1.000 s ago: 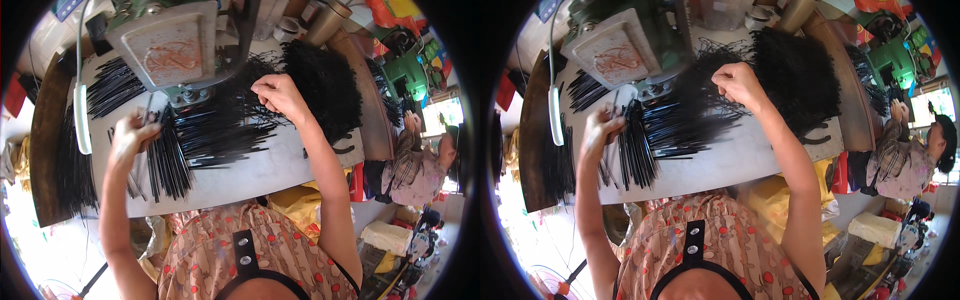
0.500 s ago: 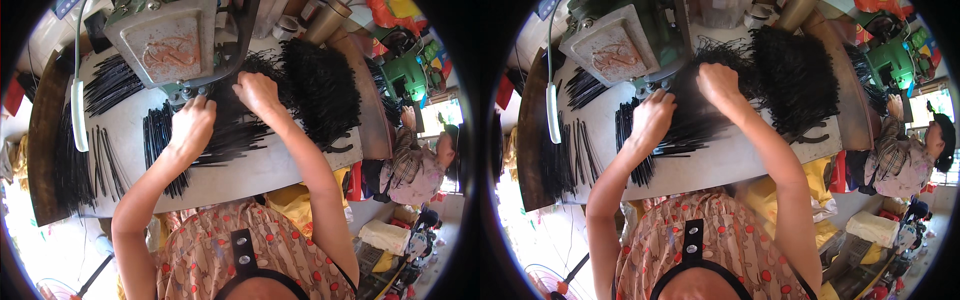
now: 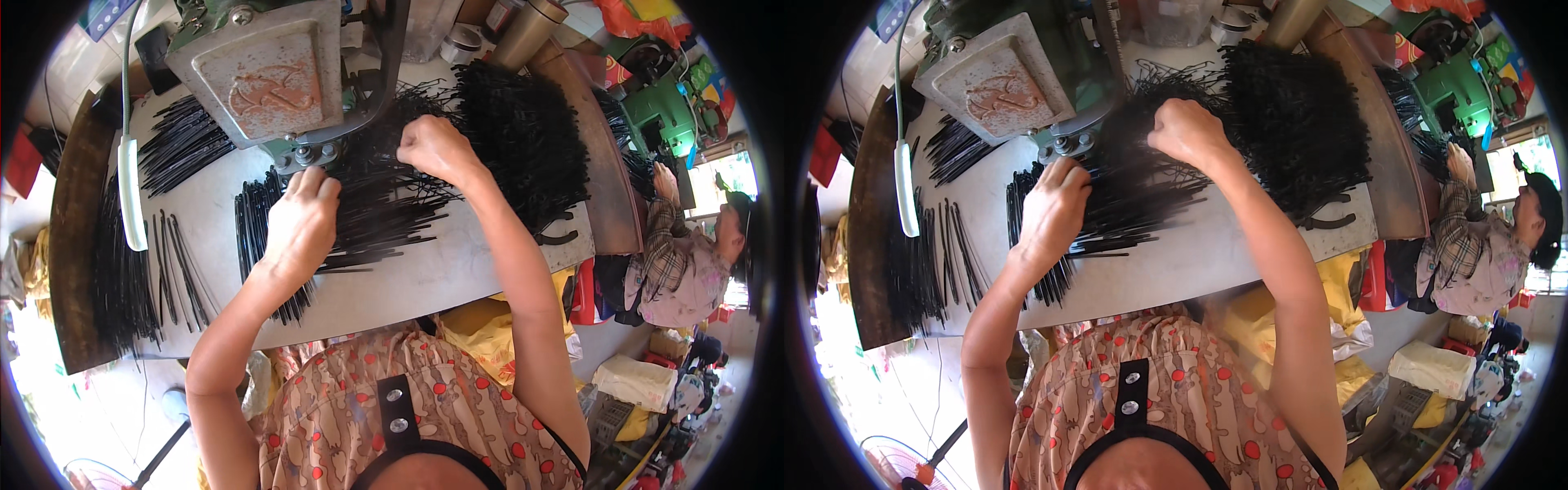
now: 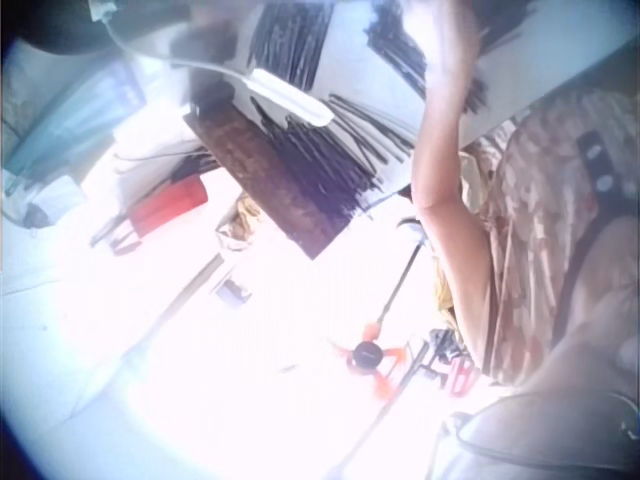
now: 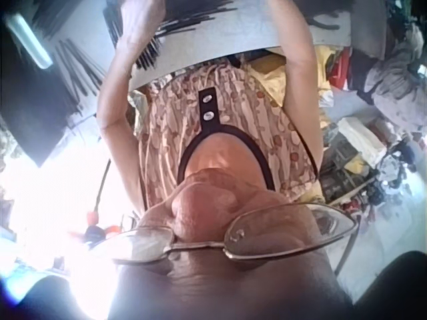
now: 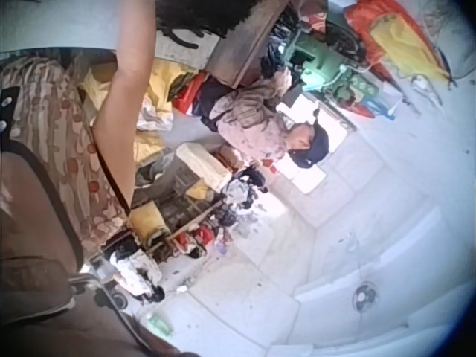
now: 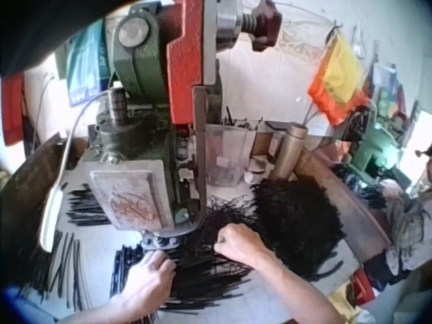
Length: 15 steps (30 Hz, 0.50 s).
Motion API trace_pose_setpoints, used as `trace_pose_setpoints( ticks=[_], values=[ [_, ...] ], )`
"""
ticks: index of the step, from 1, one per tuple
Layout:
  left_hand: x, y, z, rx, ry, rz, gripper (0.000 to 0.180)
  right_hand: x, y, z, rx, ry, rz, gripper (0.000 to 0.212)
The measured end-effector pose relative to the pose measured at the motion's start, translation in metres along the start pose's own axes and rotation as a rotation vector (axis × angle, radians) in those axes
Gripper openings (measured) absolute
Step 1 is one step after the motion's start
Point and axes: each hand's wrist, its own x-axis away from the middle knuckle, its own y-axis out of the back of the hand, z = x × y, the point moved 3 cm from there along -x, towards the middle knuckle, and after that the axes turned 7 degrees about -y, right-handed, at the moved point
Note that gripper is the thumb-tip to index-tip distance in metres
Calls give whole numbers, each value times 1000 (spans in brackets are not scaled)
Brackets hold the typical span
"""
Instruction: The person inserts components into the heads of black plastic zip ties using a small manual press at an assembly station.
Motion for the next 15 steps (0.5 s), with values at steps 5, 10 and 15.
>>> trace_pose_setpoints(
  ticks=[5, 10, 15],
  values=[
    [17, 19, 24, 76, 106, -56, 13, 12, 8, -13, -222, 2, 257, 14],
    [27, 21, 42, 308, 423, -72, 15, 19, -8, 12, -595, -23, 477, 11],
    [18, 20, 40, 142, 216, -163, 22, 14, -35, 39, -795, 90, 457, 20]
  ],
)
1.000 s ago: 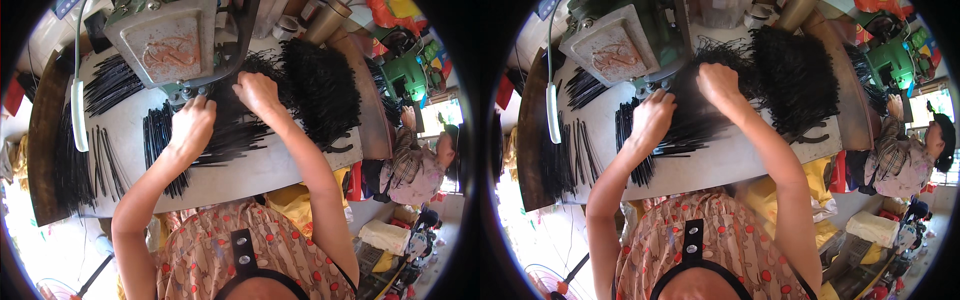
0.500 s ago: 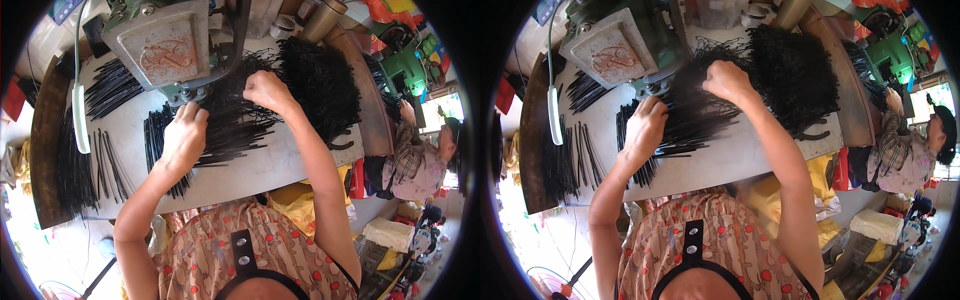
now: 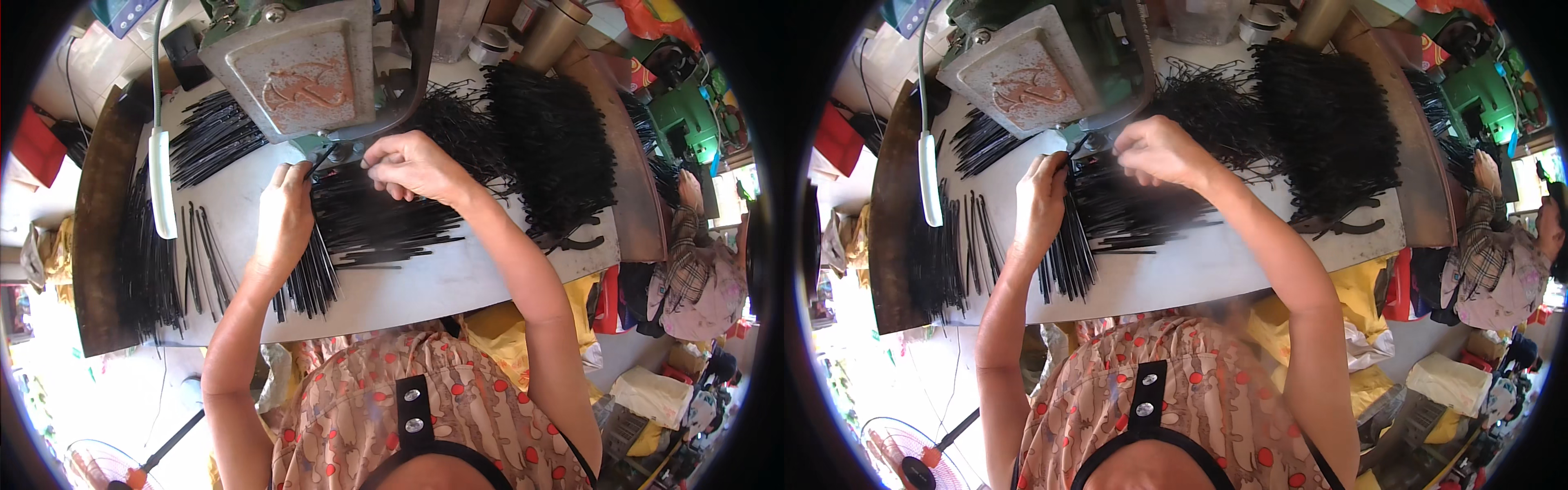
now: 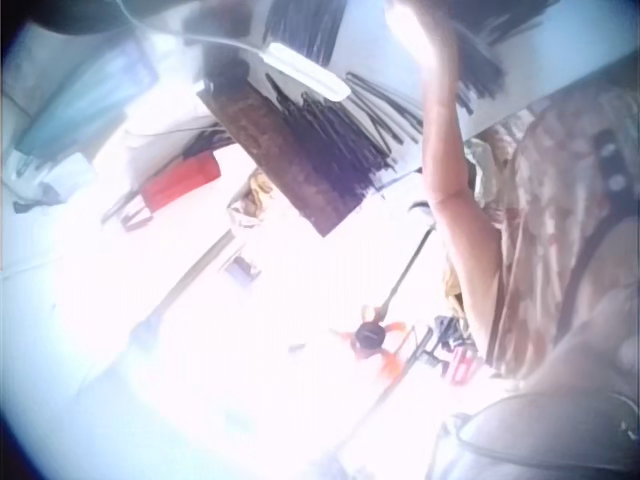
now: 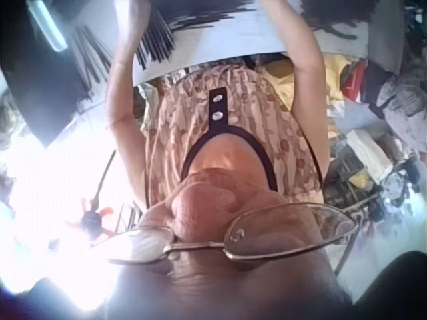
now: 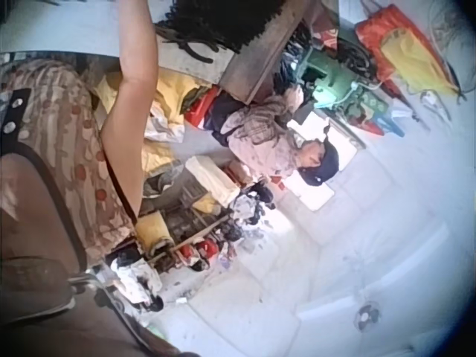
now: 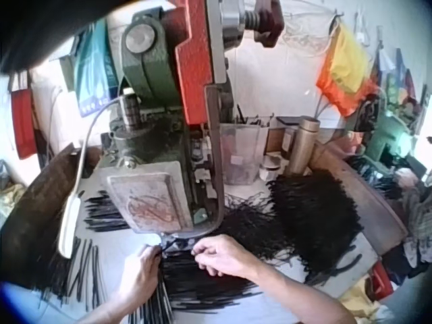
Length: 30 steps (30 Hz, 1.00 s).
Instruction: The person inserts components into the heads of black plastic zip ties using a small manual press at an assembly station.
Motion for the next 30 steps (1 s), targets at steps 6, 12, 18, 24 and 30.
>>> trace_pose_setpoints(
  ticks=[6, 12, 18, 24, 30],
  values=[
    [-3, -2, 4, -14, -9, -59, 14, -6, -12, 5, -54, 54, -69, 20],
    [-7, 5, 7, -150, -160, -150, 14, -8, -11, -2, -114, 137, -133, 17],
    [-1, 17, 10, -508, -206, 68, 11, -6, -5, -4, -154, 123, -94, 17],
    [7, 10, 3, 238, 220, 106, 13, -11, -8, -6, -209, 82, -77, 17],
    [1, 0, 3, 309, 277, 58, 14, -12, -12, -6, -265, 74, -73, 17]
  ],
)
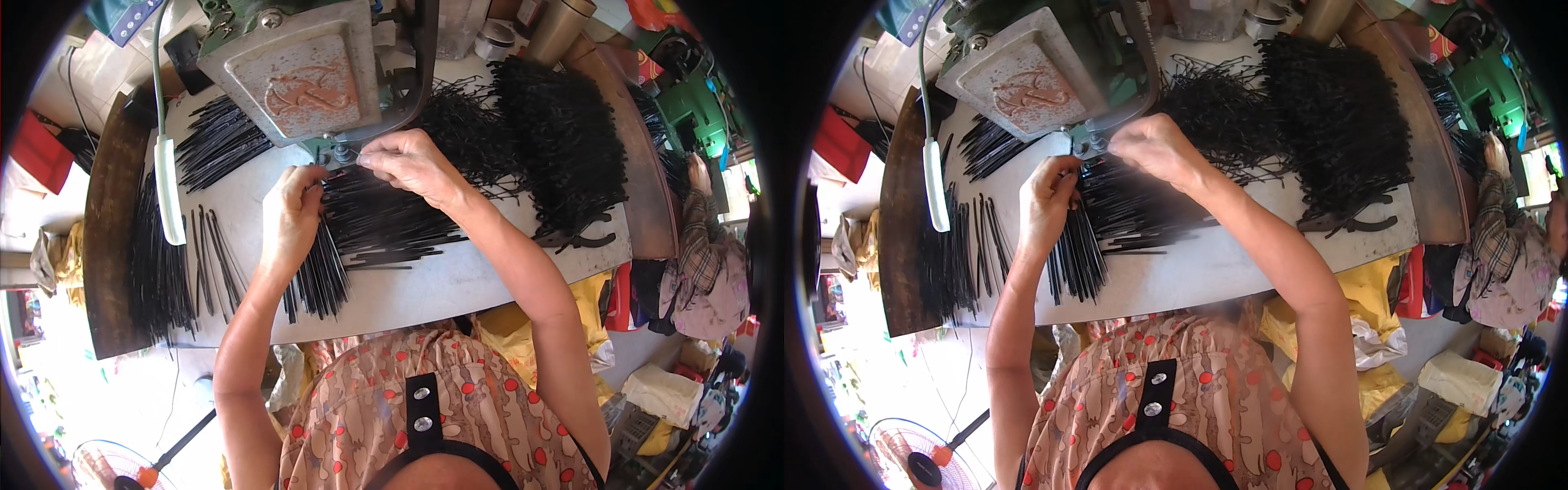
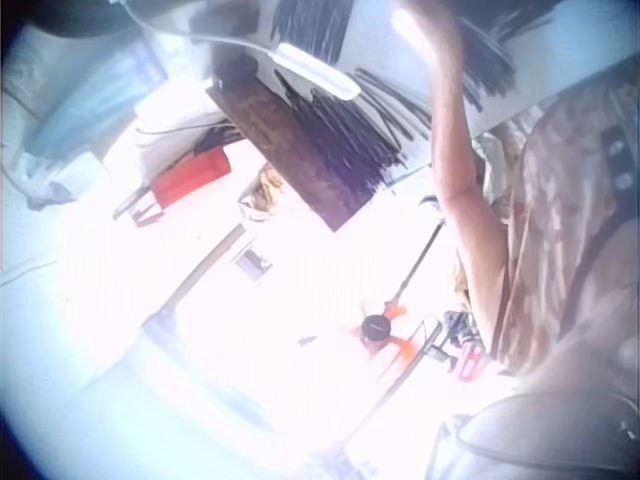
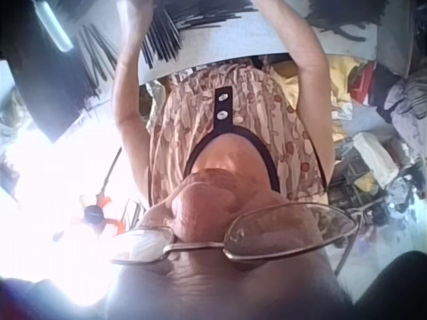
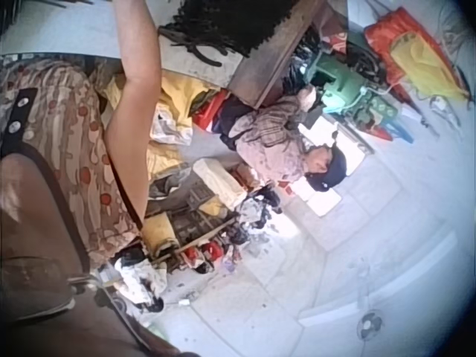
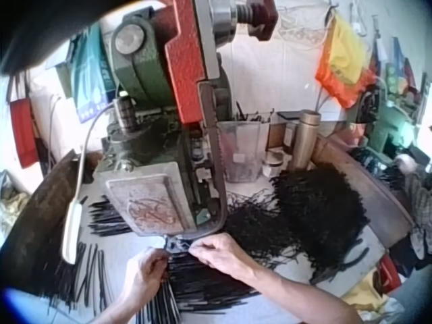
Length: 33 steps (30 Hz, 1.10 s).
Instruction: The person inserts components into the heads of black plastic zip ties using a small manual press at an assembly station.
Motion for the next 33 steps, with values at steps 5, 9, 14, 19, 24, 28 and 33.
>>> trace_pose_setpoints(
  ticks=[5, 9, 14, 19, 24, 28, 33],
  values=[
    [-9, -3, 7, 1, 28, -100, 15, 1, 1, 2, -32, -33, 2, 21],
    [-13, -5, 17, 27, -7, -113, 16, 1, -2, 5, -31, -27, -11, 23],
    [-12, -5, 23, 87, 44, -137, 15, 0, -4, 6, -32, -16, 9, 23],
    [-13, -6, 14, 66, 55, -137, 14, -1, -3, 6, -13, -34, 8, 22],
    [-15, -6, 11, 16, 8, -139, 14, -1, -5, 8, 7, -28, 7, 21],
    [-17, -6, 12, 12, 13, -137, 14, -2, -5, 8, -4, -10, 14, 17],
    [-20, -4, 6, -62, -75, -127, 13, -3, -7, 8, -12, 2, 8, 13]
  ],
)
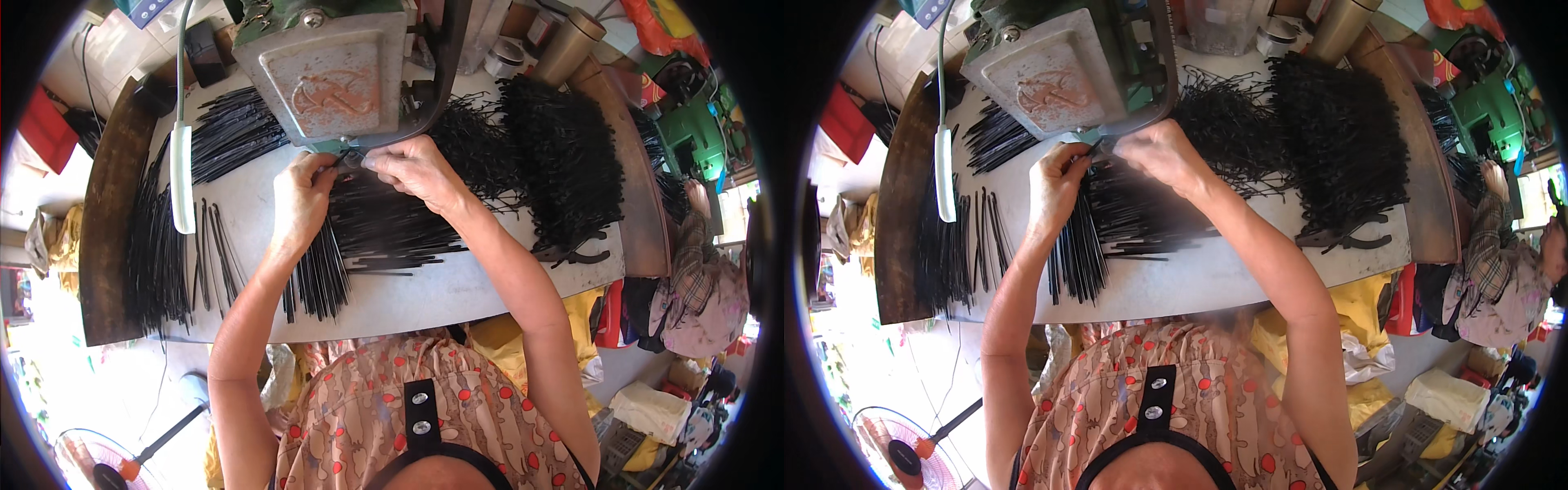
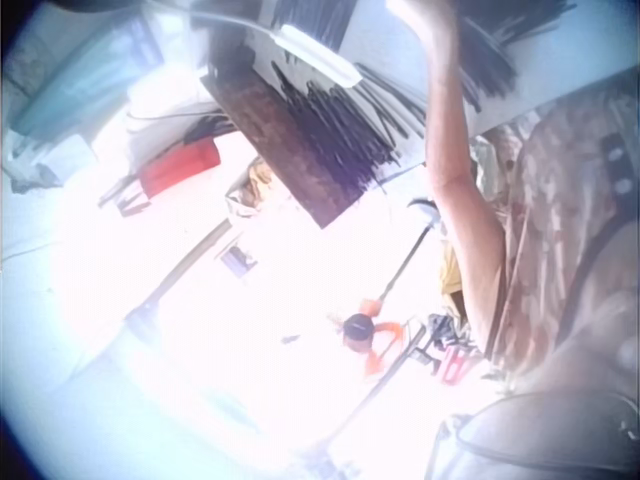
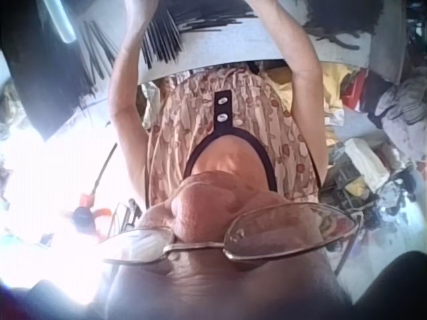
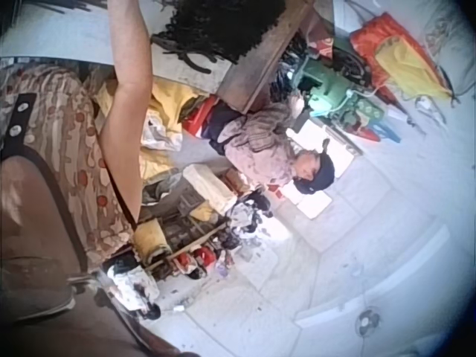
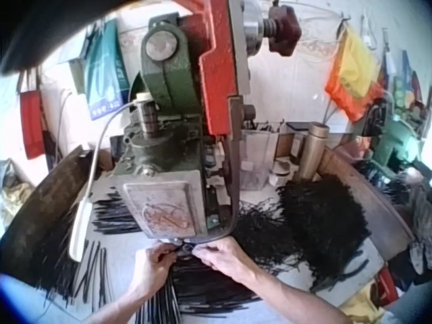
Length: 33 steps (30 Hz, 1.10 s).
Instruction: The person inserts components into the heads of black plastic zip ties using a small manual press at an assembly station.
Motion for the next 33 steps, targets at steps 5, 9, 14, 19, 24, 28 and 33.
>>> trace_pose_setpoints(
  ticks=[5, 9, 14, 19, 24, 28, 33],
  values=[
    [0, -1, -2, -162, -157, -18, 11, -1, 0, -1, -15, 12, 16, 11],
    [5, 0, -17, -326, -263, -35, 12, 0, -2, 2, -30, -5, -3, 12],
    [24, -5, -39, 137, 216, 270, 22, 0, -1, -4, 26, -43, 29, 20],
    [48, 4, -43, 167, 10, 270, 14, -1, -2, -9, -64, -102, 91, 21],
    [48, 53, 26, -462, 245, 159, 19, 7, 18, -8, -113, -118, -59, 19],
    [52, 57, 47, -515, 314, 204, 22, 5, 29, -10, -281, -80, -107, 17],
    [53, 58, 52, -422, 433, 195, 21, 7, 31, -12, -333, -63, -178, 14]
  ],
)
